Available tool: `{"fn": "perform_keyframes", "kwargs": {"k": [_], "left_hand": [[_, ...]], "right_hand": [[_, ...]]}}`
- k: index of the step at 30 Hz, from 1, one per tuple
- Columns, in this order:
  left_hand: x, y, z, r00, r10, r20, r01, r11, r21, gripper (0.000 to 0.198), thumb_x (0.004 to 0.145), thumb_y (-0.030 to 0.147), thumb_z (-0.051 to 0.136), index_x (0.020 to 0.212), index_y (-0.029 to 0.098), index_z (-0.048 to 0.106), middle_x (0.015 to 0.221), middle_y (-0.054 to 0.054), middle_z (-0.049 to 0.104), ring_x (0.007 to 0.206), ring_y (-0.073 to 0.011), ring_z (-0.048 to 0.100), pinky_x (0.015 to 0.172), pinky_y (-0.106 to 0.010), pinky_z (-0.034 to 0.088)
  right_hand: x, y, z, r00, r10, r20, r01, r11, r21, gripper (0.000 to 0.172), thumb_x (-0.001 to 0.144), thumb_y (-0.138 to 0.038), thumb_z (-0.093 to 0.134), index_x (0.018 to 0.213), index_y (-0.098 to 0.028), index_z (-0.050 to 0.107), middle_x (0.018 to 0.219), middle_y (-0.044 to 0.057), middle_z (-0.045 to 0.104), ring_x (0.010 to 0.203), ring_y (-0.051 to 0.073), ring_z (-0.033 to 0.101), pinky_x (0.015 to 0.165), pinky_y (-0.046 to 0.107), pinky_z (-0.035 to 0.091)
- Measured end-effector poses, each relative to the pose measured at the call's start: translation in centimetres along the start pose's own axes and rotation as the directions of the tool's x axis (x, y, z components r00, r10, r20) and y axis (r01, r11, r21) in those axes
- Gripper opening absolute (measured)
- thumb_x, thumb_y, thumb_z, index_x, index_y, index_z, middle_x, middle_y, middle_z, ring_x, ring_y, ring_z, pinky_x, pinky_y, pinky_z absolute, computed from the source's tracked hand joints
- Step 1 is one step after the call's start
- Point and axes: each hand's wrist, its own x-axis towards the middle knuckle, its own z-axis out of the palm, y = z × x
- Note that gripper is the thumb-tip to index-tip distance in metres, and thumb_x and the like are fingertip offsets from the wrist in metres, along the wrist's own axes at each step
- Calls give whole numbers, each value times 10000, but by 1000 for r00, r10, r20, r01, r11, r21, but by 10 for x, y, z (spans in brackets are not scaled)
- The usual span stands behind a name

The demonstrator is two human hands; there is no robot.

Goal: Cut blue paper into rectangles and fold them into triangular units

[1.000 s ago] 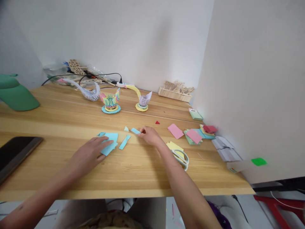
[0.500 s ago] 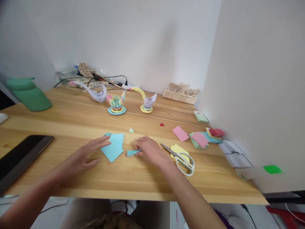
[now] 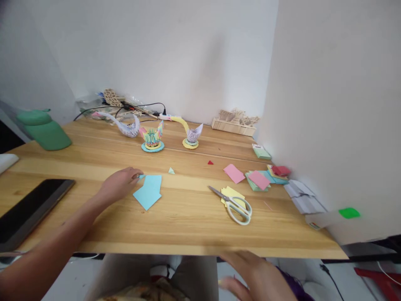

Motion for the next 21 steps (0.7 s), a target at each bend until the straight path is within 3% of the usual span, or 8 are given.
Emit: {"fn": "perform_keyframes", "kwargs": {"k": [3, 6, 8, 11, 16, 19, 21], "left_hand": [[1, -3, -4, 996, -90, -22, 88, 994, -64, 315, 809, 230, 361, 917, 182, 654, 922, -96, 689, 819, -240, 625, 626, -283, 422], [3, -2, -11, 989, -134, -60, 128, 987, -97, 304, 799, 227, 374, 916, 178, 651, 852, -97, 703, 760, -242, 632, 578, -280, 404], [4, 6, -16, 987, -125, -99, 112, 985, -133, 314, 804, 216, 369, 944, 172, 647, 864, -102, 705, 769, -243, 635, 592, -286, 415], [3, 33, -15, 991, -21, -132, -6, 979, -203, 299, 815, 190, 389, 965, 186, 647, 918, -71, 708, 817, -206, 639, 661, -269, 445], [7, 85, 15, 969, 224, -102, -242, 938, -248, 273, 779, 114, 478, 892, 229, 699, 900, -21, 718, 870, -176, 635, 760, -242, 454], [12, 96, 27, 949, 306, -73, -314, 916, -251, 265, 805, 119, 465, 845, 198, 715, 843, -60, 717, 831, -206, 636, 749, -282, 469], [13, 98, 26, 939, 338, -69, -344, 903, -258, 278, 821, 118, 443, 851, 172, 715, 847, -92, 713, 833, -227, 632, 760, -317, 474]], "right_hand": [[68, -33, 0, 983, -164, -79, 173, 977, 129, 328, 872, -392, 479, 1188, -356, 559, 1195, 31, 616, 1084, 229, 571, 907, 347, 449], [144, -50, 2, 940, -222, -260, 257, 960, 108, 312, 894, -286, 452, 1179, -248, 570, 1188, 60, 616, 1096, 208, 550, 952, 344, 402], [189, -52, 4, 910, -259, -325, 293, 954, 60, 359, 887, -204, 437, 1237, -210, 519, 1220, 82, 591, 1128, 200, 524, 966, 338, 385], [238, -48, 10, 894, -287, -345, 319, 947, 37, 378, 880, -152, 402, 1239, -187, 515, 1276, 95, 552, 1179, 198, 492, 994, 326, 358], [267, -28, 26, 910, -217, -352, 265, 959, 96, 396, 868, -94, 338, 1216, -77, 526, 1229, 175, 575, 1137, 233, 537, 966, 369, 397], [262, -19, 32, 915, -162, -370, 241, 954, 179, 405, 888, -113, 313, 1244, -118, 505, 1259, 134, 564, 1167, 200, 519, 994, 362, 382], [256, -19, 32, 918, -137, -372, 227, 951, 211, 399, 899, -132, 312, 1249, -143, 505, 1253, 112, 574, 1158, 184, 527, 997, 353, 383]]}}
